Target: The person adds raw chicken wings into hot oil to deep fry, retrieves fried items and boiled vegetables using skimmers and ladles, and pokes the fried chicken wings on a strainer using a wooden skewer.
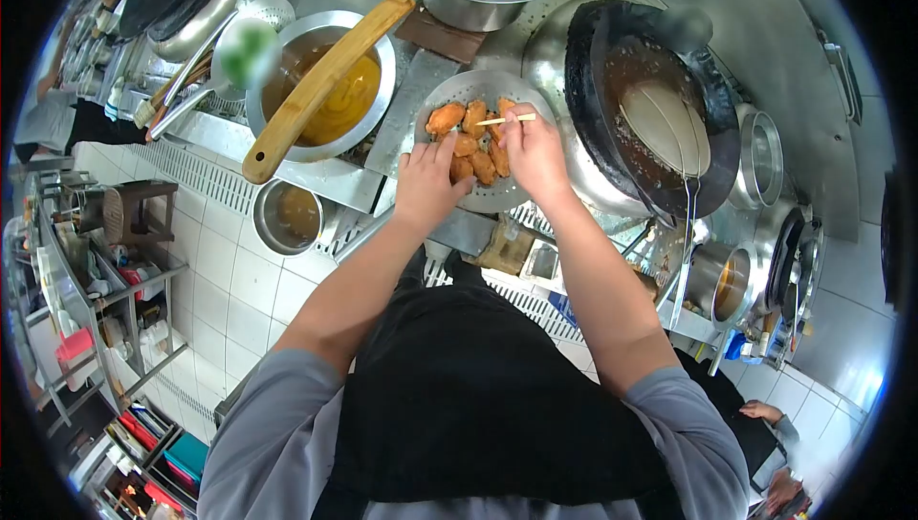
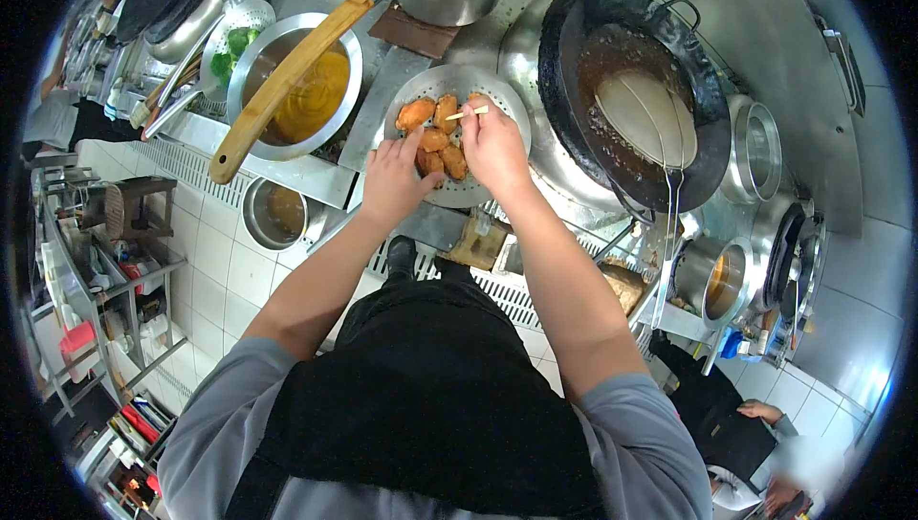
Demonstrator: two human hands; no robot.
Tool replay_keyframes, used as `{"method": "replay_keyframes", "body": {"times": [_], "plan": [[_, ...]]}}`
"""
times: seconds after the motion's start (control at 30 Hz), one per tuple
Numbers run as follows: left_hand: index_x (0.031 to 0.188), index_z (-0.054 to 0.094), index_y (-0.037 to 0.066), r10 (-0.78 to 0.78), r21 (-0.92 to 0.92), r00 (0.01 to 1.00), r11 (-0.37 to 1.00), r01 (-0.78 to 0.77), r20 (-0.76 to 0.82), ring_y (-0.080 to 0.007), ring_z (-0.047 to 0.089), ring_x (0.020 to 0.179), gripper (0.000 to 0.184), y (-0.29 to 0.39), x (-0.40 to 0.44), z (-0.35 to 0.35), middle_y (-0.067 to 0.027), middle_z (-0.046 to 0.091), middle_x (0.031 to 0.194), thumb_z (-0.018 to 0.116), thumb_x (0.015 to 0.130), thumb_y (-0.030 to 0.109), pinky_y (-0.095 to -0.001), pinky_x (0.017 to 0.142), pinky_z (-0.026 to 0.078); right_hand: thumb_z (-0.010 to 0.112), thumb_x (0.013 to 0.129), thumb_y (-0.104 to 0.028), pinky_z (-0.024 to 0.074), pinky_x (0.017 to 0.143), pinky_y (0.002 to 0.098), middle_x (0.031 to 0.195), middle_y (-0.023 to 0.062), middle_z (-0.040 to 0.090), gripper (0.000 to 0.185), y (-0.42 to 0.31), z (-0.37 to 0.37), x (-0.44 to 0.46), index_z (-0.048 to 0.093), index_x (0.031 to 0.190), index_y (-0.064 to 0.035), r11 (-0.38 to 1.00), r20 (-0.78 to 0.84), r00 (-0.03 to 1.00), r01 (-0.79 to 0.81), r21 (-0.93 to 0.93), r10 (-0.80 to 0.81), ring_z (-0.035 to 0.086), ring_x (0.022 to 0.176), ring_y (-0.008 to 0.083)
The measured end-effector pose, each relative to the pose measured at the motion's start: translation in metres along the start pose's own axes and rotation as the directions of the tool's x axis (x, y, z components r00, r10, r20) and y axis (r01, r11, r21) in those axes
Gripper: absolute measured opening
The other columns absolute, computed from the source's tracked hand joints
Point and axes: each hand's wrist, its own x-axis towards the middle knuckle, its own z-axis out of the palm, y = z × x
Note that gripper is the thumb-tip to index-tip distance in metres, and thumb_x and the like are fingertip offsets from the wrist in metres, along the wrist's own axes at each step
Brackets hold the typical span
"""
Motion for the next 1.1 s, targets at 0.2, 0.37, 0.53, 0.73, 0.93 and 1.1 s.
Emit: {"method": "replay_keyframes", "body": {"times": [0.2,0.37,0.53,0.73,0.93,1.1], "plan": [[0.139,0.046,0.008,0.047,-0.009,0.992,0.999,-0.049,-0.12,-0.0279,0.054,0.11,0.078,-0.006,0.011,-0.006,-0.0111,0.064,0.115,0.08,0.074,0.032,-0.0426,0.091,0.039,0.052,0.097,-0.015,0.0512,0.08,0.0472,0.097,0.0211,0.067,0.016,0.013,0.023,-0.012,0.059,0.102,-0.0011,0.982,0.012,0.985,0.172,-0.08,-0.172,0.064,0.089,0.0414],[0.141,0.048,0.012,0.254,-0.045,0.944,0.962,-0.269,-0.209,-0.026,0.053,0.113,0.072,-0.005,0.052,-0.003,-0.0086,0.064,0.118,0.076,0.076,0.024,-0.0426,0.095,0.036,0.054,0.096,-0.015,0.0515,0.083,0.0453,0.103,0.021,0.067,0.019,0.015,0.017,-0.01,0.061,0.105,-0.0002,0.996,0.09,0.992,0.087,-0.009,-0.086,0.063,0.095,0.0406],[0.143,0.045,0.011,0.262,0.006,0.959,0.965,-0.263,-0.107,-0.0234,0.053,0.113,0.067,-0.007,0.083,0.018,-0.0069,0.069,0.106,0.068,0.081,0.02,-0.0415,0.095,0.036,0.055,0.096,-0.015,0.052,0.083,0.0442,0.101,0.0215,0.068,0.019,-0.015,-0.008,-0.011,0.065,0.103,-0.0001,0.997,0.125,0.991,0.058,-0.044,-0.052,0.065,0.092,0.0402],[0.15,0.037,0.016,0.262,0.012,0.962,0.965,-0.262,-0.075,-0.0235,0.049,0.118,0.084,-0.005,0.082,0.013,-0.0052,0.064,0.118,0.075,0.075,0.021,-0.042,0.098,0.036,0.055,0.093,-0.013,0.0519,0.081,0.0455,0.098,0.0237,0.068,0.017,0.001,0.0,-0.002,0.065,0.101,-0.0002,0.999,-0.024,0.999,0.04,0.009,-0.04,0.065,0.09,0.041],[0.148,0.039,0.016,0.29,0.002,0.955,0.957,-0.29,-0.067,-0.0244,0.051,0.116,0.083,-0.007,0.085,0.016,-0.0054,0.064,0.118,0.076,0.074,0.021,-0.0424,0.097,0.037,0.056,0.093,-0.012,0.0514,0.082,0.0452,0.096,0.0228,0.068,0.017,0.002,0.011,-0.003,0.064,0.101,-0.0001,0.995,-0.069,0.993,0.101,-0.001,-0.101,0.064,0.09,0.0408],[0.147,0.041,0.014,0.245,0.019,0.969,0.969,-0.245,-0.026,-0.0225,0.052,0.112,0.074,-0.003,0.087,0.021,-0.0051,0.065,0.113,0.07,0.078,0.02,-0.0421,0.093,0.038,0.057,0.093,-0.012,0.0509,0.082,0.0449,0.094,0.0223,0.067,0.017,0.013,0.006,0.005,0.064,0.101,0.0007,0.988,-0.097,0.986,0.143,0.057,-0.138,0.064,0.091,0.0405]]}}
